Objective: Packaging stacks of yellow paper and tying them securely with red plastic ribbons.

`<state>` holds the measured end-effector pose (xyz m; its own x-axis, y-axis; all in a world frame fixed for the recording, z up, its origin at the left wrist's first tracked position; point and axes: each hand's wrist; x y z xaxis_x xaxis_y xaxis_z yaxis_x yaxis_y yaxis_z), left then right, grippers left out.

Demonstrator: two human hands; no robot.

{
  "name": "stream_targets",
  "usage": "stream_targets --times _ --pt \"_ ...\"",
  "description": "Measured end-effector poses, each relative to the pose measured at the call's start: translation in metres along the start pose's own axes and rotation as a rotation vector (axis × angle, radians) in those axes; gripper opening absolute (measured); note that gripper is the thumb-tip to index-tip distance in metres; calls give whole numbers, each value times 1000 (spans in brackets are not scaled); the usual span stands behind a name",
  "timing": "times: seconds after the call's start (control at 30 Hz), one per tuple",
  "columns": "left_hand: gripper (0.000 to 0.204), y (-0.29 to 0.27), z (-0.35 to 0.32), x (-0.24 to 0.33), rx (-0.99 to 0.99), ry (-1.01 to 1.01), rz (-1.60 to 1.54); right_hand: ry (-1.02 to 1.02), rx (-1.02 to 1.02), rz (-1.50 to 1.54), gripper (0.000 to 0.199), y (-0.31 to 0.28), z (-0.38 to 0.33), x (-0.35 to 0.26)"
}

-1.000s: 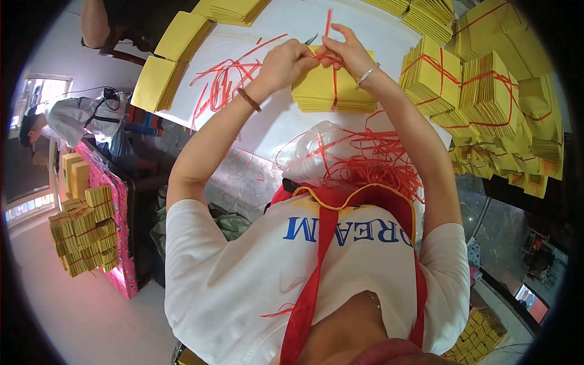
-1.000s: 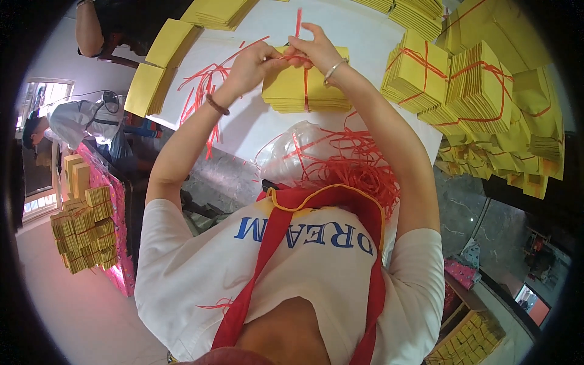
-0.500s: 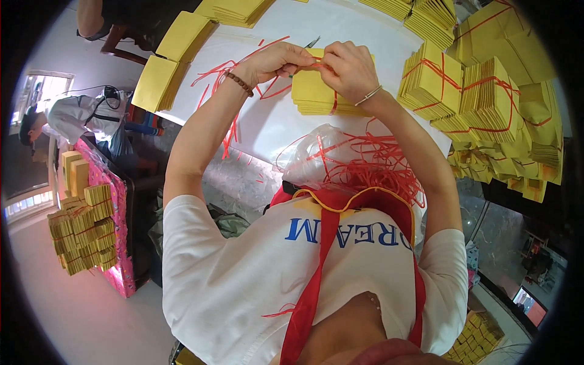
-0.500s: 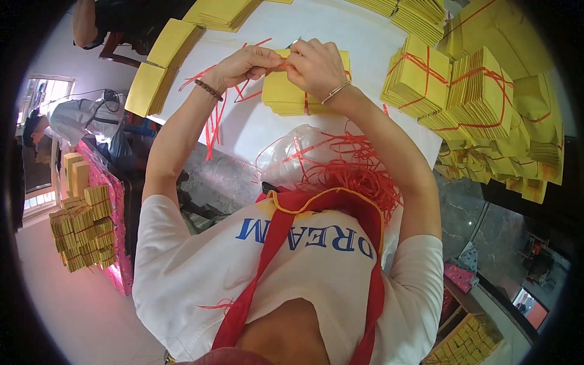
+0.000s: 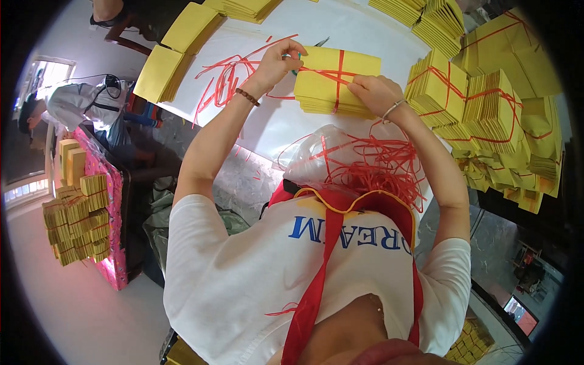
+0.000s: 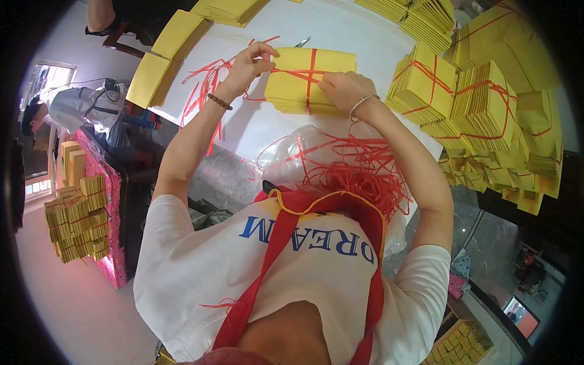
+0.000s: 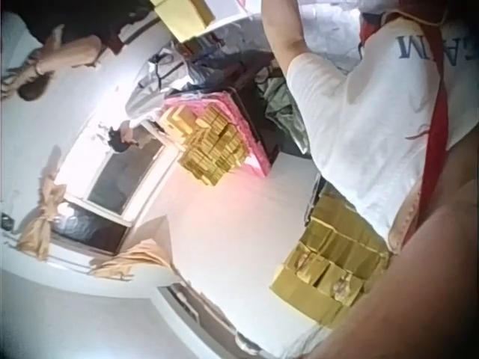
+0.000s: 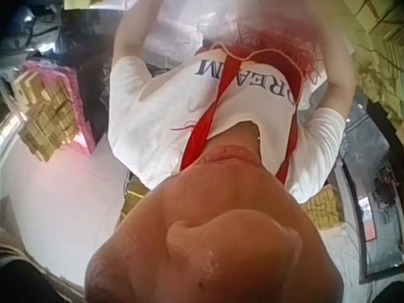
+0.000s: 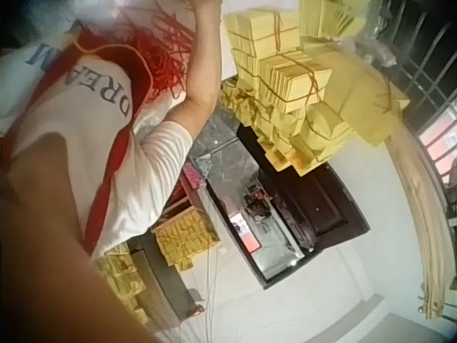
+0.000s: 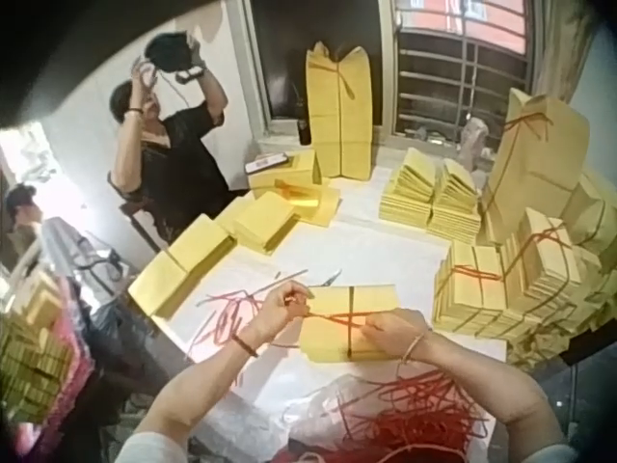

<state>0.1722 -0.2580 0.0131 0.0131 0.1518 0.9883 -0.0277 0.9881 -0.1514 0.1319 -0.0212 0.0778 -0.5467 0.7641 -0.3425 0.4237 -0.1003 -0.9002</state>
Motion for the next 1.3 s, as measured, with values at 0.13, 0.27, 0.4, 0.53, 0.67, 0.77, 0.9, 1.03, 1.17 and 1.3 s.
stream_targets --times 0.13,0.27,0.4,0.53,0.67,0.77,0.9,1.03,1.17,1.3 --pt "16 12 -4 1 4 345 341 31 -38 -72 34 -8 -1 13" --pt "15 14 -10 2 -3 256 458 52 -236 53 34 -27 6 12" --pt "15 14 -7 -4 8 221 470 -333 -166 756 28 -16 25 -4" --pt "13 16 -5 -6 79 152 226 -413 -259 1277 28 12 60 -13" --pt "21 11 -12 4 -50 -4 137 -273 -76 1476 28 21 77 -18" --pt "27 15 -15 18 -13 43 347 -337 -74 1321 27 16 80 -18" --pt "29 21 -12 11 81 180 503 -314 -133 1312 32 9 74 -28" --pt "21 22 -3 12 89 -9 -3 -234 -33 1404 29 19 73 -14" --pt "18 17 -2 8 117 -135 -308 -353 61 1266 22 39 68 -16" --pt "18 18 -1 14 115 -203 -353 -328 129 1001 18 46 69 -19"
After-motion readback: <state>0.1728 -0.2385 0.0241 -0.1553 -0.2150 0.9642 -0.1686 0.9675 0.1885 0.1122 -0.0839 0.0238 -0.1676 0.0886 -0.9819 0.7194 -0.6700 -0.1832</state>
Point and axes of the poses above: each hand's wrist, its own z-axis towards the middle knuckle, its own y-axis out of the palm, x = y × z, and after that the axes turned 1 degree about -z, right-handed
